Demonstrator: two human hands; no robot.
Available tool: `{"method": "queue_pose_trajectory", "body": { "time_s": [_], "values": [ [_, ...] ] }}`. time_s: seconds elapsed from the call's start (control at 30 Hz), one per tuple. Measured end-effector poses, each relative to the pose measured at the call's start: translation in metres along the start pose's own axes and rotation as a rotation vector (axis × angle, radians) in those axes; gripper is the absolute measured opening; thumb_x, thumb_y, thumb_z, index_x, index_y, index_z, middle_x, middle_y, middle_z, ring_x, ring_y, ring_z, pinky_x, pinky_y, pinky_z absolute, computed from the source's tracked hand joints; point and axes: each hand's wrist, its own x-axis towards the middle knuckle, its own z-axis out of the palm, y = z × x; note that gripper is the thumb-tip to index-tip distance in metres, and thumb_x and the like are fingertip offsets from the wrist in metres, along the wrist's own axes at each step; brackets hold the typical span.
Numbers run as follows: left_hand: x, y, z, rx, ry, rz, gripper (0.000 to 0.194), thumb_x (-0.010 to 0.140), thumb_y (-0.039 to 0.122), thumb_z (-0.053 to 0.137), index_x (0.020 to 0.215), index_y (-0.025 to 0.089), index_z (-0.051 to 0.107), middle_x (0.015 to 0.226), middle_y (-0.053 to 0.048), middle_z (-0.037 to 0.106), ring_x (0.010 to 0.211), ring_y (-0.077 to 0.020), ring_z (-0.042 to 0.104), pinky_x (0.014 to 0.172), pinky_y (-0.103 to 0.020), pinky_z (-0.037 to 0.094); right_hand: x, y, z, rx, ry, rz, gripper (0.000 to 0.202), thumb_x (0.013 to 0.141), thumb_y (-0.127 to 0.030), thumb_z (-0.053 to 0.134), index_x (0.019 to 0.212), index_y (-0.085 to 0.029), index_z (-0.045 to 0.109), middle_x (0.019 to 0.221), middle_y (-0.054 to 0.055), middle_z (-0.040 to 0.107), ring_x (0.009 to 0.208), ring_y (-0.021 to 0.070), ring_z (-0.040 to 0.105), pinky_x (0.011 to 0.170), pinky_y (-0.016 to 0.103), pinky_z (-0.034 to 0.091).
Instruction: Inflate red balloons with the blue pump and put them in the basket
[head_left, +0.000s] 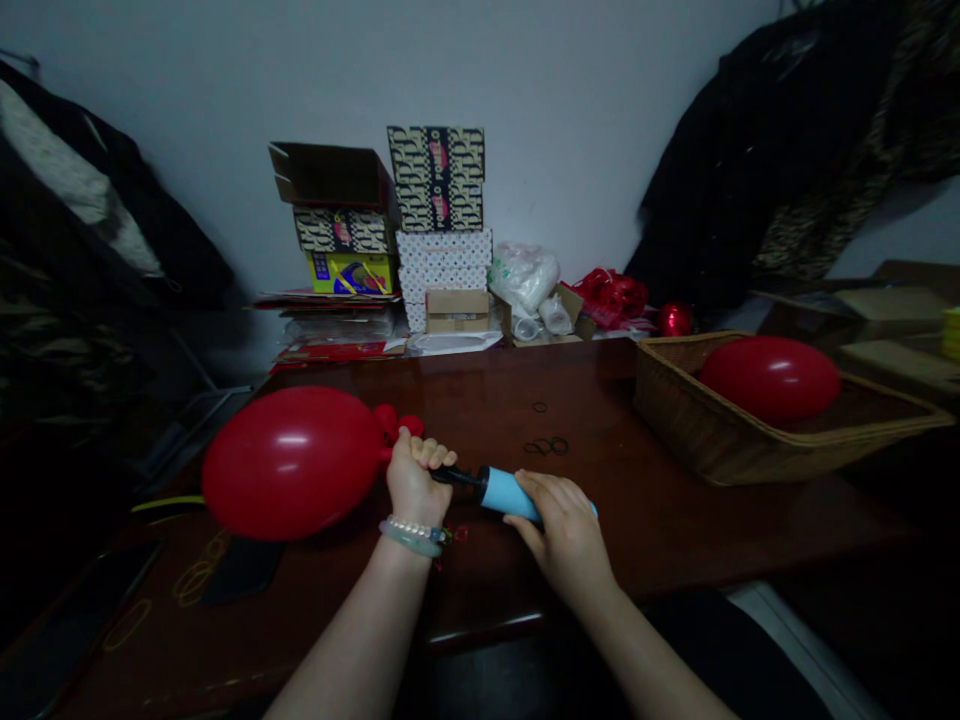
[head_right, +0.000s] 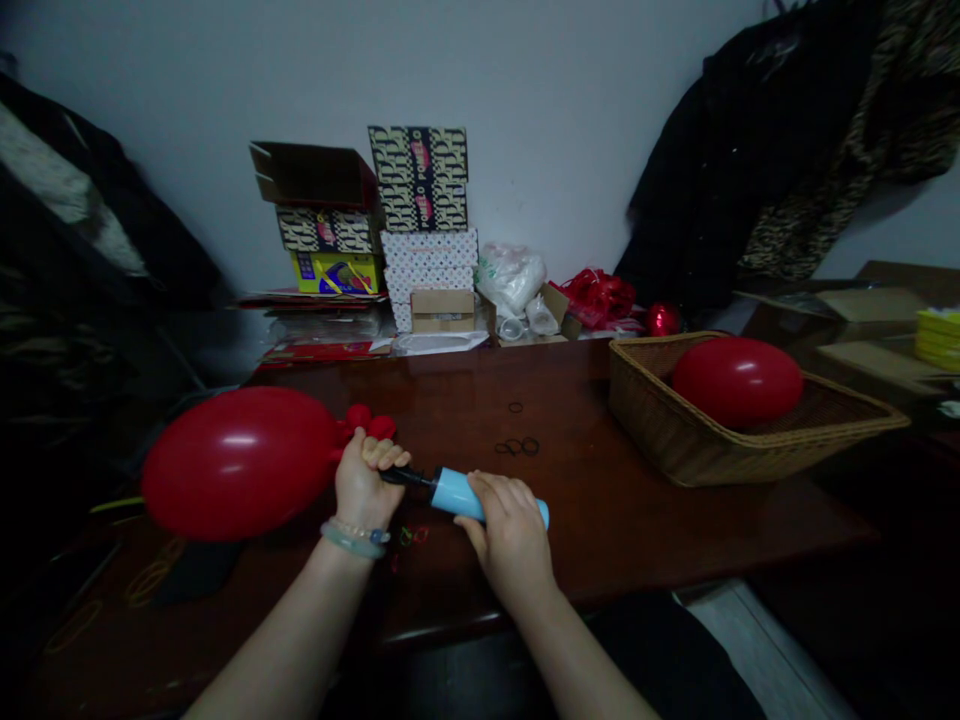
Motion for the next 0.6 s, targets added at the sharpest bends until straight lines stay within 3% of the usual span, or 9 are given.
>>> {"method": "queue_pose_trajectory", "body": {
  "time_s": [0.13, 0.23, 0.37, 0.6],
  "values": [
    [-0.004, -0.010, 0.002, 0.030, 0.004, 0.003, 0.048, 0.092, 0.028, 0.046, 0.053, 0.019, 0.021, 0.040, 0.008, 0.023, 0.034, -0.0059, 0.026, 0.041, -0.023, 0.027, 0.000, -0.002, 0.003, 0.002, 0.024, -0.010, 0.037, 0.085, -0.035, 0.062, 0.118, -0.019, 0.055, 0.113, 0.009, 0.066, 0.106, 0.0225, 0.061, 0.107, 0.050, 0.034],
    [-0.003, -0.006, 0.002, 0.046, 0.003, 0.015, 0.049, 0.092, 0.031, 0.046, 0.052, 0.019, 0.020, 0.039, 0.008, 0.023, 0.033, -0.0061, 0.025, 0.041, -0.023, 0.027, 0.000, -0.001, 0.004, 0.018, -0.004, -0.005, 0.040, 0.085, -0.036, 0.062, 0.120, -0.019, 0.054, 0.115, 0.009, 0.066, 0.107, 0.0230, 0.060, 0.103, 0.047, 0.039],
    [0.006, 0.017, -0.001, 0.023, 0.004, 0.041, 0.048, 0.093, 0.028, 0.045, 0.053, 0.019, 0.021, 0.039, 0.008, 0.024, 0.033, -0.0063, 0.026, 0.041, -0.023, 0.028, 0.001, 0.008, 0.002, 0.024, -0.027, -0.003, 0.043, 0.086, -0.038, 0.061, 0.124, -0.019, 0.053, 0.119, 0.011, 0.064, 0.109, 0.0250, 0.059, 0.093, 0.043, 0.048],
    [0.022, 0.052, -0.008, -0.051, 0.010, 0.087, 0.046, 0.096, 0.026, 0.034, 0.052, 0.020, 0.019, 0.036, 0.007, 0.024, 0.031, -0.0072, 0.028, 0.040, -0.024, 0.028, -0.001, 0.037, -0.011, -0.011, -0.022, -0.021, 0.045, 0.086, -0.037, 0.060, 0.126, -0.020, 0.053, 0.123, 0.010, 0.062, 0.113, 0.0245, 0.058, 0.095, 0.043, 0.048]
  ]
}}
